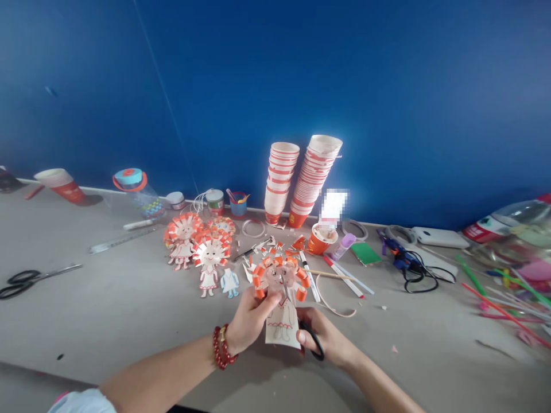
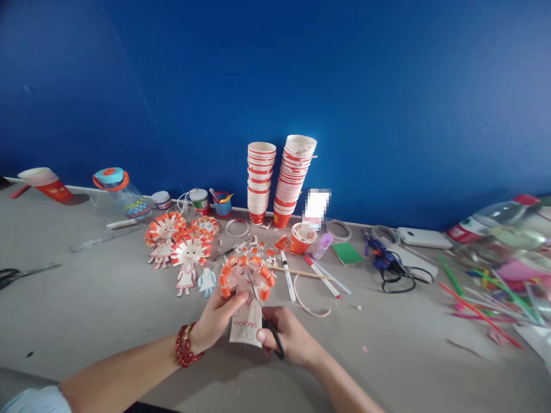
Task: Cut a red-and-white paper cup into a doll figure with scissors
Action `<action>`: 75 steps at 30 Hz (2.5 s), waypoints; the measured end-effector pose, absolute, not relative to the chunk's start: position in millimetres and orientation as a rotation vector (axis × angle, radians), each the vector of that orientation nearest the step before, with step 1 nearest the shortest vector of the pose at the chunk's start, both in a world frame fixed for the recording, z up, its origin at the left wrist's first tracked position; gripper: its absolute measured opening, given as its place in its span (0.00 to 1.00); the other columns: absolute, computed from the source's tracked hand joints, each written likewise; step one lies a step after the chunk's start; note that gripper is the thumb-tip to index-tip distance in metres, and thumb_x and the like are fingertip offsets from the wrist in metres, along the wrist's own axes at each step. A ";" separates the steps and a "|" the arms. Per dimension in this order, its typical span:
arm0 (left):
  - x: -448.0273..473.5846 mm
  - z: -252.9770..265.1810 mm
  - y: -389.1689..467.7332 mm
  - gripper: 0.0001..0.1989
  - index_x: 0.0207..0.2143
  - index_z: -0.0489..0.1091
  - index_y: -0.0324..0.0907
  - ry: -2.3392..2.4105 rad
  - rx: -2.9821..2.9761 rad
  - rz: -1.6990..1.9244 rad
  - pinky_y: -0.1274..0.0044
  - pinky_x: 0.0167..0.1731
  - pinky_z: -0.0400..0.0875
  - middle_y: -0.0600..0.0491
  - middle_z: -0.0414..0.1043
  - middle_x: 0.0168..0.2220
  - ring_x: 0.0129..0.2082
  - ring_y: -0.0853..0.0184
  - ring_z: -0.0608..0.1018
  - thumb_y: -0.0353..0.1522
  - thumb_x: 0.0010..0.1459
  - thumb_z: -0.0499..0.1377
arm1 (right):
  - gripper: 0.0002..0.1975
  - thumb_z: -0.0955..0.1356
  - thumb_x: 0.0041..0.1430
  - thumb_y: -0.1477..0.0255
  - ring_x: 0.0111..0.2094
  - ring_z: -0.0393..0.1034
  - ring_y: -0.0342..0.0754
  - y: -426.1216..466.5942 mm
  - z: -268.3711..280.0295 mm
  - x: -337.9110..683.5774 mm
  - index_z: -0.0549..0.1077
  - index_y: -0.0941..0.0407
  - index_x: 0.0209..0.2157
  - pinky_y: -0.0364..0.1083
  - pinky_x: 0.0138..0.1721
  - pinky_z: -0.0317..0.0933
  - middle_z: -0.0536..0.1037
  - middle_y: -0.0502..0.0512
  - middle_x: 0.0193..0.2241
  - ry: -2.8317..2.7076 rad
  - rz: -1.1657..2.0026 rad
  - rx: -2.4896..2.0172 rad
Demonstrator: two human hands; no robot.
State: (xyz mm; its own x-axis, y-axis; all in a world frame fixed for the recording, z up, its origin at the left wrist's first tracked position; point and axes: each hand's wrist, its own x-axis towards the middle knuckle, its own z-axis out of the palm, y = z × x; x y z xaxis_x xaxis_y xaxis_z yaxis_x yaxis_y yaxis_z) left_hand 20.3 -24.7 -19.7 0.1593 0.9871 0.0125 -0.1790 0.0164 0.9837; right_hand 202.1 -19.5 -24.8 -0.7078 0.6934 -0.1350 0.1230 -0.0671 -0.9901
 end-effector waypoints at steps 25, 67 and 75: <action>19.0 -13.2 -26.6 0.14 0.23 0.68 0.38 0.959 1.099 1.184 0.79 0.27 0.65 0.56 0.66 0.21 0.23 0.71 0.69 0.38 0.57 0.57 | 0.35 0.65 0.44 0.40 0.15 0.57 0.38 -23.3 -27.2 204.2 0.69 0.63 0.27 0.37 0.16 0.50 0.65 0.49 0.17 -1.749 1.826 -0.947; 19.6 -8.3 -24.8 0.12 0.27 0.71 0.39 0.937 1.161 1.177 0.75 0.31 0.67 0.52 0.70 0.24 0.28 0.65 0.72 0.38 0.56 0.57 | 0.12 0.71 0.50 0.66 0.26 0.62 0.44 -18.9 -9.2 196.0 0.74 0.63 0.31 0.40 0.28 0.58 0.73 0.52 0.25 -1.746 1.824 -0.839; 20.0 -11.7 -23.4 0.11 0.29 0.73 0.40 0.923 1.199 1.197 0.75 0.30 0.66 0.52 0.70 0.23 0.29 0.64 0.72 0.39 0.54 0.58 | 0.08 0.70 0.49 0.71 0.25 0.63 0.43 -20.0 -18.1 197.3 0.74 0.63 0.29 0.40 0.26 0.58 0.72 0.50 0.23 -1.748 1.825 -0.860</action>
State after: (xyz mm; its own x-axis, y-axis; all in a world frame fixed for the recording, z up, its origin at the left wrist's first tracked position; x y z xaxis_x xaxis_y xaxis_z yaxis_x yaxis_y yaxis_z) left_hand 20.0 -23.4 -11.7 0.1706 0.9826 0.0729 -0.1796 -0.0418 0.9829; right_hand 197.3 -20.0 -18.1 -0.6943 0.7099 -0.1181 0.0875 -0.0797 -0.9930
